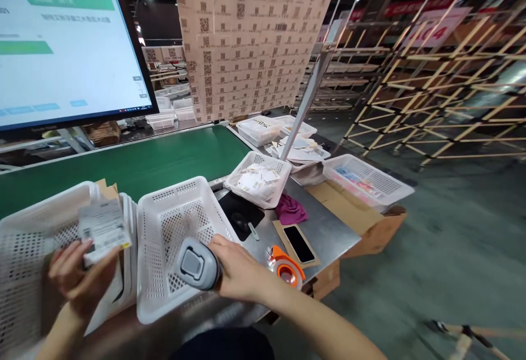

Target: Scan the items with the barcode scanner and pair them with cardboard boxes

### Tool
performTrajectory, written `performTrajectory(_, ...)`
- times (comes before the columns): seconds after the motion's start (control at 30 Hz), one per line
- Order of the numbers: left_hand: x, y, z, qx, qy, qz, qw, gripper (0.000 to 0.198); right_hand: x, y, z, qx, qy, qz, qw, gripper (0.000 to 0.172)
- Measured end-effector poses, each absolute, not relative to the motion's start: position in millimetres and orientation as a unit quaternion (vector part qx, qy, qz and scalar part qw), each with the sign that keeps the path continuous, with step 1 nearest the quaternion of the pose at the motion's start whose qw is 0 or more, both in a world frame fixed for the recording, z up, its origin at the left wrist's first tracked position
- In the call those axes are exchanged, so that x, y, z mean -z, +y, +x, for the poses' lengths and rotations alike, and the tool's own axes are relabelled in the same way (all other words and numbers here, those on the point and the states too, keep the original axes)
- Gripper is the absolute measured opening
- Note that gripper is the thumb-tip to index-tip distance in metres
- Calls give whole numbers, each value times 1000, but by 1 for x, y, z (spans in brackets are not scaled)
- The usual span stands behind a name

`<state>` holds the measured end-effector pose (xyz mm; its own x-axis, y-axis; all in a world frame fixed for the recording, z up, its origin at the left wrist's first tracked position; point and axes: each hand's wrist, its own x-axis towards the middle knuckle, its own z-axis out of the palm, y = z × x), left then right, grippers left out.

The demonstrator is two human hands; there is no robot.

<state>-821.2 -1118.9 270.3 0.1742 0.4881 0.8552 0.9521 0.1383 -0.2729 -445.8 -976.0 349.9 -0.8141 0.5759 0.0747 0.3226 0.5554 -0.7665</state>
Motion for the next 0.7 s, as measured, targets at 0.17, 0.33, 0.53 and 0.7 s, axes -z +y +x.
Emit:
performTrajectory(0.17, -241, -1103, -772, 291, -526, -673, 431, 56, -356, -966, -466, -392, -877, -252, 117, 31)
performTrajectory(0.33, -214, -1101, -741, 327, -525, -709, 339, 65, -343, -962, -459, -407, -858, -296, 102, 33)
performTrajectory(0.53, -206, -1101, -726, 347, -543, -708, 291, 51, -336, -961, -444, -523, -799, -281, 97, 47)
performTrajectory(0.7, -226, -1102, -725, 261, -603, -743, 125, 44, -346, -958, -429, -553, -773, -295, 100, 53)
